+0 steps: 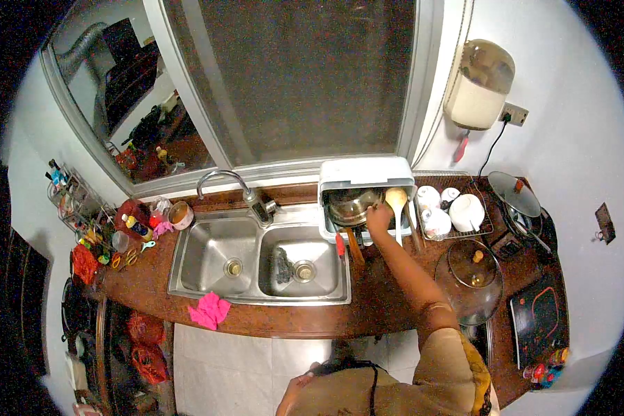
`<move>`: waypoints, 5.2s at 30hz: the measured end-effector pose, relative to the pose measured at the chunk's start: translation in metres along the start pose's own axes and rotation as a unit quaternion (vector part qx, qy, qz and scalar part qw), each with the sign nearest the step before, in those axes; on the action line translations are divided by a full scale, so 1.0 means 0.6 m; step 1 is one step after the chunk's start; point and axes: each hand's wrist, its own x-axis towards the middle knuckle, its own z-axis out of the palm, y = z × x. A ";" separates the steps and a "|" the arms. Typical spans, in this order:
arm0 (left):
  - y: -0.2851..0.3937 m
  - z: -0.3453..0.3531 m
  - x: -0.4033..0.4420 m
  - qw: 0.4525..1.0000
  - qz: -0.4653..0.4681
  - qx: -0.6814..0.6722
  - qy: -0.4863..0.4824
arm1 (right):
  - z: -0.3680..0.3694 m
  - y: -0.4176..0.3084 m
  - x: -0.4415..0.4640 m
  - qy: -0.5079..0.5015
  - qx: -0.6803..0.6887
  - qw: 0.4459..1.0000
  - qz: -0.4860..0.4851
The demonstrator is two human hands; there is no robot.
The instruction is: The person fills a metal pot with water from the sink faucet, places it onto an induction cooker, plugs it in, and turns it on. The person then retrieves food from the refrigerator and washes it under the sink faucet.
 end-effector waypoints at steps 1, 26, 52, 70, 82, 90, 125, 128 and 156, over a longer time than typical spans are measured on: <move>-0.001 0.000 -0.001 1.000 0.003 -0.001 0.004 | 0.012 0.009 0.003 0.015 -0.014 1.000 -0.002; 0.026 0.015 -0.023 0.999 0.022 0.007 0.040 | -0.004 -0.054 0.003 -0.044 0.341 0.855 0.390; -0.006 -0.011 0.000 0.997 -0.032 0.076 -0.007 | -0.073 0.017 -0.087 -0.150 0.667 0.580 0.443; -0.010 0.005 0.001 0.993 0.037 0.083 0.074 | -0.103 0.017 -0.050 -0.086 0.520 0.705 0.475; 0.005 0.002 0.011 0.982 0.080 0.148 0.084 | -0.096 0.059 -0.059 -0.090 0.412 0.739 0.525; -0.047 -0.020 0.050 0.965 0.146 0.199 0.088 | -0.070 0.007 -0.119 0.068 0.555 0.648 0.518; 0.206 0.044 -0.053 0.973 0.221 -0.062 0.014 | -0.296 -0.081 -0.236 -0.205 0.393 0.695 0.566; 0.268 0.072 -0.046 0.946 0.294 -0.127 -0.057 | -0.250 -0.066 -0.264 -0.296 0.502 0.627 0.517; 0.164 0.029 -0.159 0.840 0.307 -0.437 0.096 | -0.173 -0.089 -0.072 -0.160 -0.167 0.940 -0.250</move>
